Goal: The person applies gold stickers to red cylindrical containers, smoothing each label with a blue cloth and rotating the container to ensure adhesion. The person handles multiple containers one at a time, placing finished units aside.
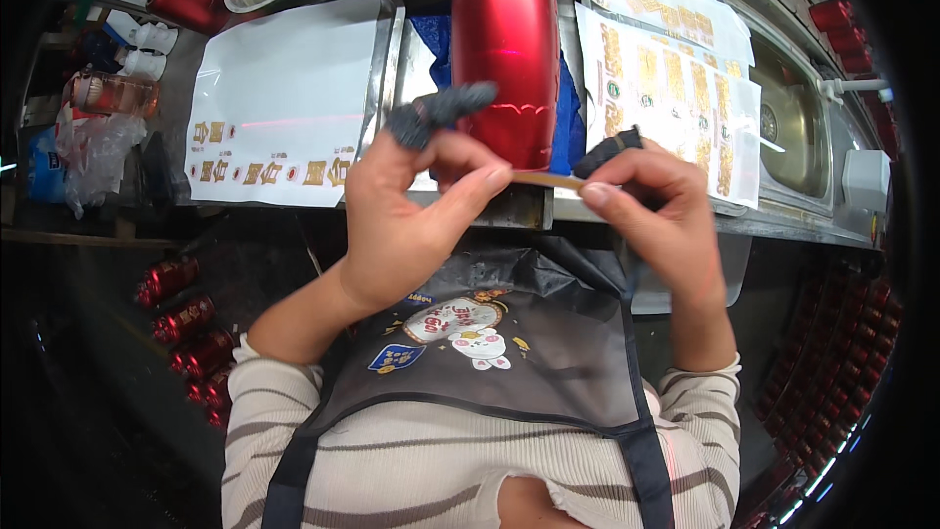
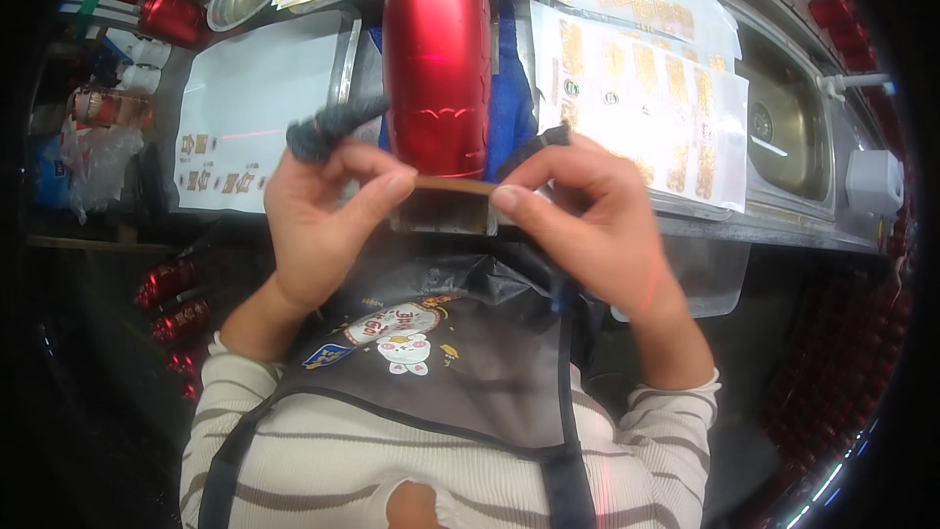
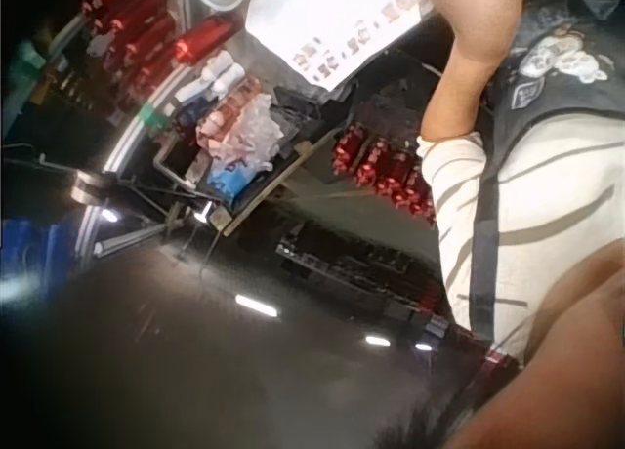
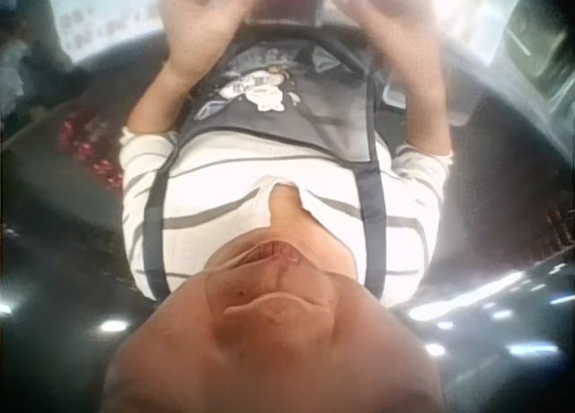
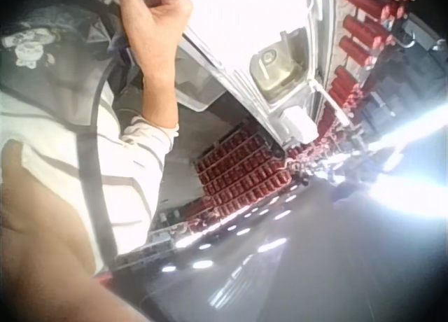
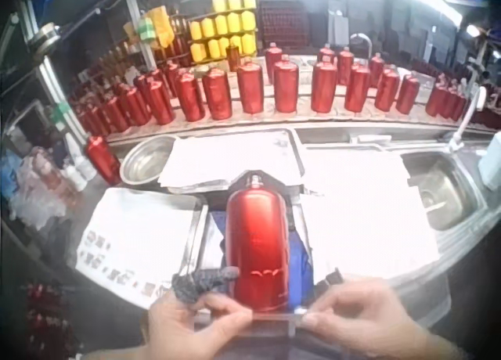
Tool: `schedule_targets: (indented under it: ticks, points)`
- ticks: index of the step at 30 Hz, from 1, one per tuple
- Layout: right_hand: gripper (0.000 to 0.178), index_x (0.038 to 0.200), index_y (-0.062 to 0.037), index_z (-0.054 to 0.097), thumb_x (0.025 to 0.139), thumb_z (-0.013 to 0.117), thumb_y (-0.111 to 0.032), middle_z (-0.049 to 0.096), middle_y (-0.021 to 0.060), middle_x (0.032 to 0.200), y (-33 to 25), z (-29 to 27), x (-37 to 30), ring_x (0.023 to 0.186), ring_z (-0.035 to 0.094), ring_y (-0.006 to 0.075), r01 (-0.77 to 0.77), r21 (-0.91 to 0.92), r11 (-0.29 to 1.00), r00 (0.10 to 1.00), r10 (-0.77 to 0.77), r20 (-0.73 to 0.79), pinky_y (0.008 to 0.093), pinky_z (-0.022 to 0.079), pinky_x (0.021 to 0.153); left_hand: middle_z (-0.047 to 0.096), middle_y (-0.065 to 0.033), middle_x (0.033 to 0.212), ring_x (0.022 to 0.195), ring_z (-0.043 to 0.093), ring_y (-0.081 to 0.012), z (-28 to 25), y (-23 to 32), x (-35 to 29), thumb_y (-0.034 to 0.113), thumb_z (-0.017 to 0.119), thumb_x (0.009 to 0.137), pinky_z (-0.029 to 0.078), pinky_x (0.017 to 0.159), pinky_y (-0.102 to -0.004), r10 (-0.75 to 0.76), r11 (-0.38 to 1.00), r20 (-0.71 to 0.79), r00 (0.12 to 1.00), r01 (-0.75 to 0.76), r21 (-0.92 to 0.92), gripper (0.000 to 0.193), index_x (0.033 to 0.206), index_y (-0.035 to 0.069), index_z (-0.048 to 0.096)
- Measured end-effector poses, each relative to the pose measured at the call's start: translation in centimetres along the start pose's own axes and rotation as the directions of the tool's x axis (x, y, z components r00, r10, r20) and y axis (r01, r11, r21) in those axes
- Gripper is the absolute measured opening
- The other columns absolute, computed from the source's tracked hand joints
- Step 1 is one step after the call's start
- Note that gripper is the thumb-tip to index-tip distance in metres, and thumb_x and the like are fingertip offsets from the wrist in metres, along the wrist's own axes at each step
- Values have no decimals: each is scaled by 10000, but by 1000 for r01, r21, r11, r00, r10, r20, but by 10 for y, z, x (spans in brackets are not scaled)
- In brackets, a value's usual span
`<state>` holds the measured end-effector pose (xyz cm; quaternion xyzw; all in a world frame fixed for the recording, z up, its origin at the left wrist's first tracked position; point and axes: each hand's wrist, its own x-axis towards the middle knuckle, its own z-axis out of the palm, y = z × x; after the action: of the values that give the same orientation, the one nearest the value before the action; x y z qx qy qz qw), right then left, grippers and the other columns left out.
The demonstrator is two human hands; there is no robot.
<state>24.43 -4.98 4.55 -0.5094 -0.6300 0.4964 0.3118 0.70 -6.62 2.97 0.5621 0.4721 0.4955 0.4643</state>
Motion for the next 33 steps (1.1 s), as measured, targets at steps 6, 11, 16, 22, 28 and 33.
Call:
schedule_targets:
  ticks: [6, 11, 16, 22, 28, 33]
  points:
    - [121, 800, -28, 649, 858, 739, -85, 520, -79, 693, 26, 36, -8, 608, 425, -21, -119, 158, 980, 989, 131, -67, 166, 300, 572, 670, -3, 802, 708, 544, -40, 2, -28, -34, 12, 748, 843, 429, 670, -211, -93, 995, -164, 982, 95, 5, 154, 933, 23, 622]
    - [111, 821, -6, 638, 890, 701, -65, 583, -44, 726, 20, 36, 2, 638, 478, -14, -111, 314, 943, 985, 146, -92, 166, 323, 548, 658, -9, 799, 710, 564, -53, 5, -33, -16, 18, 748, 847, 454, 679, -217, -28, 998, -179, 983, 38, 56, 210, 995, 23, 599]
    - [105, 842, 13, 623, 904, 677, -53, 606, -21, 794, 23, 37, 4, 679, 512, 1, -138, 332, 933, 979, 179, -97, 170, 378, 595, 650, -3, 800, 707, 568, -49, 7, -36, -9, 15, 740, 857, 460, 671, -212, -56, 998, -152, 987, 54, -18, 247, 1036, 25, 570]
    - [97, 837, 10, 622, 903, 669, -44, 609, -17, 794, 26, 38, 2, 682, 515, 3, -120, 348, 930, 980, 166, -107, 168, 381, 603, 638, 1, 820, 716, 563, -55, 4, -44, -10, 11, 724, 860, 466, 683, -216, -12, 1000, -187, 982, 15, 15, 219, 1001, 30, 557]
    - [89, 837, 9, 623, 900, 666, -37, 608, -20, 791, 25, 38, 2, 680, 513, -1, -118, 318, 941, 982, 159, -106, 168, 378, 600, 618, -82, 1150, 1047, 559, -151, -11, -62, -11, 80, 728, 877, 447, 961, -316, 9, 1000, -194, 981, -6, 19, 452, 1284, 20, 539]
    - [99, 831, 7, 621, 900, 668, -47, 601, -29, 770, 25, 39, 1, 674, 505, -8, -121, 351, 929, 980, 168, -107, 163, 364, 588, 519, -132, 1329, 1227, 502, -206, 0, -67, -9, 176, 778, 868, 414, 1045, -347, 75, 994, -106, 992, -66, 87, 623, 1375, 14, 455]
